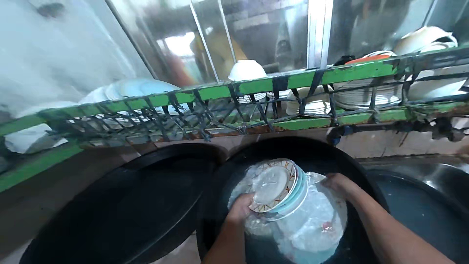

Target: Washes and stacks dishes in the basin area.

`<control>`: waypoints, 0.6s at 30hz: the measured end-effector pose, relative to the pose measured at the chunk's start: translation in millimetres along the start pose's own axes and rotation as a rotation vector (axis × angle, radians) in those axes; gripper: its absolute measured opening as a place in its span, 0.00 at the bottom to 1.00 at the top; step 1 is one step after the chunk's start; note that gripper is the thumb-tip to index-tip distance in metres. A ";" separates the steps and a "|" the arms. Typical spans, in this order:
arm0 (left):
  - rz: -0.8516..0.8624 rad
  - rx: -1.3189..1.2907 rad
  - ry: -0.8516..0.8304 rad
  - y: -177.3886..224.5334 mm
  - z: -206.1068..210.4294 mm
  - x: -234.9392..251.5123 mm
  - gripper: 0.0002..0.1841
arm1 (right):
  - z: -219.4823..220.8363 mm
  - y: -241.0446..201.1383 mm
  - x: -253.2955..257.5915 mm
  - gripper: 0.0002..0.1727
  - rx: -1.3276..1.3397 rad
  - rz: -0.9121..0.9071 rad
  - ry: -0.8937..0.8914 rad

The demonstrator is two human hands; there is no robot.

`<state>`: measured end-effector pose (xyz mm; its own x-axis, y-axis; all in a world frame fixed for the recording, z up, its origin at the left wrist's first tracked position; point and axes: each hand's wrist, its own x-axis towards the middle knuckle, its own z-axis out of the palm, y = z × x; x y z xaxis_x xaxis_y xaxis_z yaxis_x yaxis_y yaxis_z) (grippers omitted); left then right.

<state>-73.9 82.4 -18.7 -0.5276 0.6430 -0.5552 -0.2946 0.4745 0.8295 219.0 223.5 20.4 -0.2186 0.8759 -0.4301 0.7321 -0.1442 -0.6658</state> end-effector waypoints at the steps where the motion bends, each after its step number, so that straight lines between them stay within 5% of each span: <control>1: -0.006 -0.007 0.009 -0.8 -0.2 1.4 0.19 | -3.1 0.7 -1.2 0.22 0.085 0.008 0.061; 12: -0.001 0.063 -0.006 -13.1 -2.0 19.1 0.19 | -12.8 2.3 -5.9 0.20 0.728 -0.313 0.636; 18: -0.010 0.046 0.000 -10.4 4.8 12.9 0.24 | -18.7 4.1 -8.4 0.22 1.137 -0.414 0.683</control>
<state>-73.8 88.6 -34.7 -0.5243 0.6381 -0.5638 -0.2634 0.5081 0.8200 235.9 224.2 32.6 0.3083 0.9480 0.0785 -0.3011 0.1755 -0.9373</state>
